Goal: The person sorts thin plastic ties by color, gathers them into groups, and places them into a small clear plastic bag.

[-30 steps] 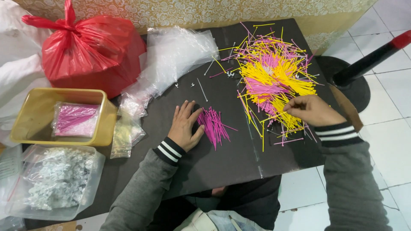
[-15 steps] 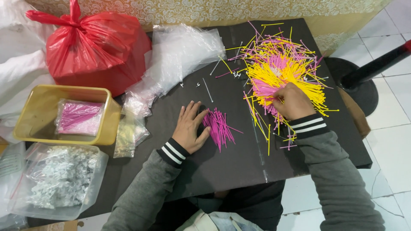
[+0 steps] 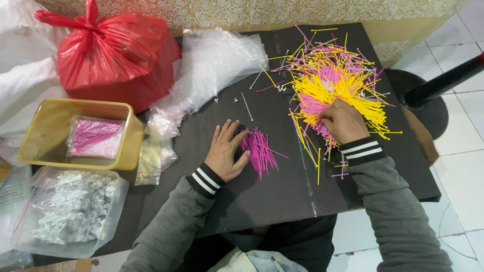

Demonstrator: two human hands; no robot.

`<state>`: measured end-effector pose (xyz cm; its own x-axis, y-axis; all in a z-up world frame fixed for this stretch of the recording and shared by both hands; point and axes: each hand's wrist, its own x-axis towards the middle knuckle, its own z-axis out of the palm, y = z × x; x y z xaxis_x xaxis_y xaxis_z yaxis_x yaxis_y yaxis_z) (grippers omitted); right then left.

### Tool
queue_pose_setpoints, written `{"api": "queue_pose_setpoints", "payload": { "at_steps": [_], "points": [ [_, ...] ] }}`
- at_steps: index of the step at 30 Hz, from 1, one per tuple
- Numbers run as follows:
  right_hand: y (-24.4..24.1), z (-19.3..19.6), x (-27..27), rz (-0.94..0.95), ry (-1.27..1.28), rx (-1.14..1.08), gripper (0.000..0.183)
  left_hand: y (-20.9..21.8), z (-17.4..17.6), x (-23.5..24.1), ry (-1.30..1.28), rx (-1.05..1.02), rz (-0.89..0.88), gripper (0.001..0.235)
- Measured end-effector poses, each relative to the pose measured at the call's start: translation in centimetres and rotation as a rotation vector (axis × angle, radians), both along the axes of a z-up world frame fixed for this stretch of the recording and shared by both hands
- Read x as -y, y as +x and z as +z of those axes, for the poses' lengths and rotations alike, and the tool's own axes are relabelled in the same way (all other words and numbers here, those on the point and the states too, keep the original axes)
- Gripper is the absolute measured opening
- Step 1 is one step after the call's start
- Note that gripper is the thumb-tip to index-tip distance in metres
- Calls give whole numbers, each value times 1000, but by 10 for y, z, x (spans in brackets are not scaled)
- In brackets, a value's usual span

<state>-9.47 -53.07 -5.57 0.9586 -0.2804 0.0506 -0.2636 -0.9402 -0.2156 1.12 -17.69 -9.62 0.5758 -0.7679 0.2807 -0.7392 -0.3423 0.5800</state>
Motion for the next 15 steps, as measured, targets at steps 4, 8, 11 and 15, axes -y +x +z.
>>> {"api": "queue_pose_setpoints", "payload": {
  "at_steps": [4, 8, 11, 15],
  "points": [
    [-6, 5, -1, 10, 73, 49, 17, 1, -1, 0, -8, -2, 0, 62],
    [-9, 7, 2, 43, 155, 158, 17, 0, 1, 0, -3, -23, -7, 62],
    [-8, 8, 6, 61, 190, 209, 16, 0, 1, 0, -3, -26, -6, 63],
    [-7, 9, 7, 62, 260, 271, 17, 0, -2, 0, -5, -17, -3, 64]
  ]
}}
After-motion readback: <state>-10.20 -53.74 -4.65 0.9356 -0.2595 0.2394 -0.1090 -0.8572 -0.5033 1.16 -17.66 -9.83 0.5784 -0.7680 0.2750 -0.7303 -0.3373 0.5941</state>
